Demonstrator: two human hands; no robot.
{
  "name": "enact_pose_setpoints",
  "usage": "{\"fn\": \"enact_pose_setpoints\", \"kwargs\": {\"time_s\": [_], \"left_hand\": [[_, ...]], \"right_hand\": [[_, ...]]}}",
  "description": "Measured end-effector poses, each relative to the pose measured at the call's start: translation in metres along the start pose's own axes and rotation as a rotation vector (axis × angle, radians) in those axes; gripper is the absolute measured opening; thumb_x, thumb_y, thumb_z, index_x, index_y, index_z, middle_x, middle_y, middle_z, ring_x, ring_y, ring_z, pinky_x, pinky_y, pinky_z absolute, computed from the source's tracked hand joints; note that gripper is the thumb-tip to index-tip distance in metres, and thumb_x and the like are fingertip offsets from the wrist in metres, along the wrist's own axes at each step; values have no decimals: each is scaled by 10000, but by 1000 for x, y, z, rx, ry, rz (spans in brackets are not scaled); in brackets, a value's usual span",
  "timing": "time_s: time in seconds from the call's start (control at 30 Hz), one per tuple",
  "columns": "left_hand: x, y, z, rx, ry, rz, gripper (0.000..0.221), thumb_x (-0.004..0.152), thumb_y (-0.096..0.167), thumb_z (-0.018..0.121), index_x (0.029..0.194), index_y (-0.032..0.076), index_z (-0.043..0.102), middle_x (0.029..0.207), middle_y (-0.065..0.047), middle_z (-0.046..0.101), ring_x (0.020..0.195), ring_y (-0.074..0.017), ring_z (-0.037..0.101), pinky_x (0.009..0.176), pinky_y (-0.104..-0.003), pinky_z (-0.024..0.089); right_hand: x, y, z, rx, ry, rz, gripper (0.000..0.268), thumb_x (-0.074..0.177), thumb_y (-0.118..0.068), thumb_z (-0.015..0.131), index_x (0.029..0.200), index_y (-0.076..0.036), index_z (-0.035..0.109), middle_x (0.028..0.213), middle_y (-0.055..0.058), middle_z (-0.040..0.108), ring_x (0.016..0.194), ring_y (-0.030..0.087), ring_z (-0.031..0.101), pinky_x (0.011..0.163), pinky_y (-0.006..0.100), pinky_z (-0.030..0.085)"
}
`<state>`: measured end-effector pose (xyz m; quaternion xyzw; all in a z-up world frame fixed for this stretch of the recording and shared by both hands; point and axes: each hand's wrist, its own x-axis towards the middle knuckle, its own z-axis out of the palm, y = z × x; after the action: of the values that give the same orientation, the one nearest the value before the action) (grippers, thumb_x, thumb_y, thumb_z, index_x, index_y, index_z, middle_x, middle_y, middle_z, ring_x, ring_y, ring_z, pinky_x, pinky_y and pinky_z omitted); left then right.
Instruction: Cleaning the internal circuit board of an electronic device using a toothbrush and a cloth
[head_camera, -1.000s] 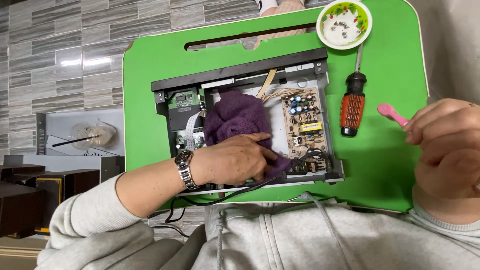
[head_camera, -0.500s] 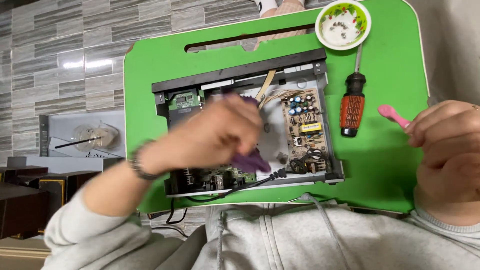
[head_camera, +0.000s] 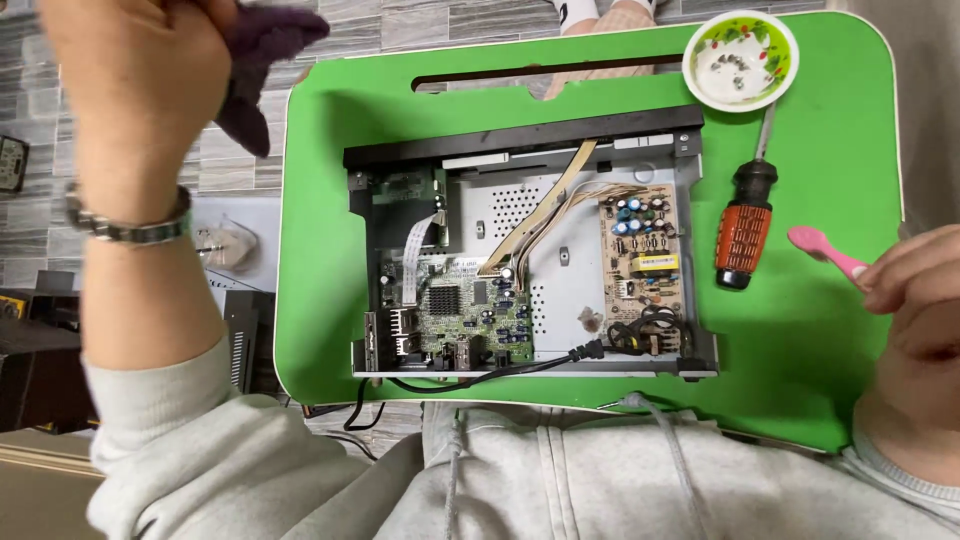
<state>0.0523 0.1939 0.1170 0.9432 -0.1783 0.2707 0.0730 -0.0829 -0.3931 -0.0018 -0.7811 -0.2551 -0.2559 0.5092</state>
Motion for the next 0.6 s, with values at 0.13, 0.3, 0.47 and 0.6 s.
{"fn": "enact_pose_setpoints", "kwargs": {"time_s": [0.13,0.3,0.47,0.6], "left_hand": [[-12,1,43,-163,24,128,341,647,-208,482,749,37,697,745,-75,662,690,-223,624,599,-322,429],[-39,44,72,-316,-9,-28,334,763,-128,457,955,30,679,1004,-114,680,1040,-335,600,947,-469,401],[-61,79,96,-718,-34,-220,205,1098,67,578,1269,-2,668,1109,-135,644,980,-218,548,864,-338,425],[-65,93,102,-760,-106,-216,131,1074,16,611,1162,-10,704,1130,-133,697,1069,-235,626,978,-353,464]], "right_hand": [[-2,12,-1,99,30,-51,429,1034,-186,293,610,-130,267,639,67,342,693,275,464,729,381,442],[14,9,1,120,87,-39,552,1045,-528,294,620,-181,232,682,61,347,742,295,465,760,407,419],[30,14,2,111,127,27,635,1078,-595,300,668,-111,279,723,175,432,631,282,397,687,421,376],[72,-24,18,46,10,303,455,1144,22,377,692,-24,353,772,232,503,598,236,450,582,320,328]]}}
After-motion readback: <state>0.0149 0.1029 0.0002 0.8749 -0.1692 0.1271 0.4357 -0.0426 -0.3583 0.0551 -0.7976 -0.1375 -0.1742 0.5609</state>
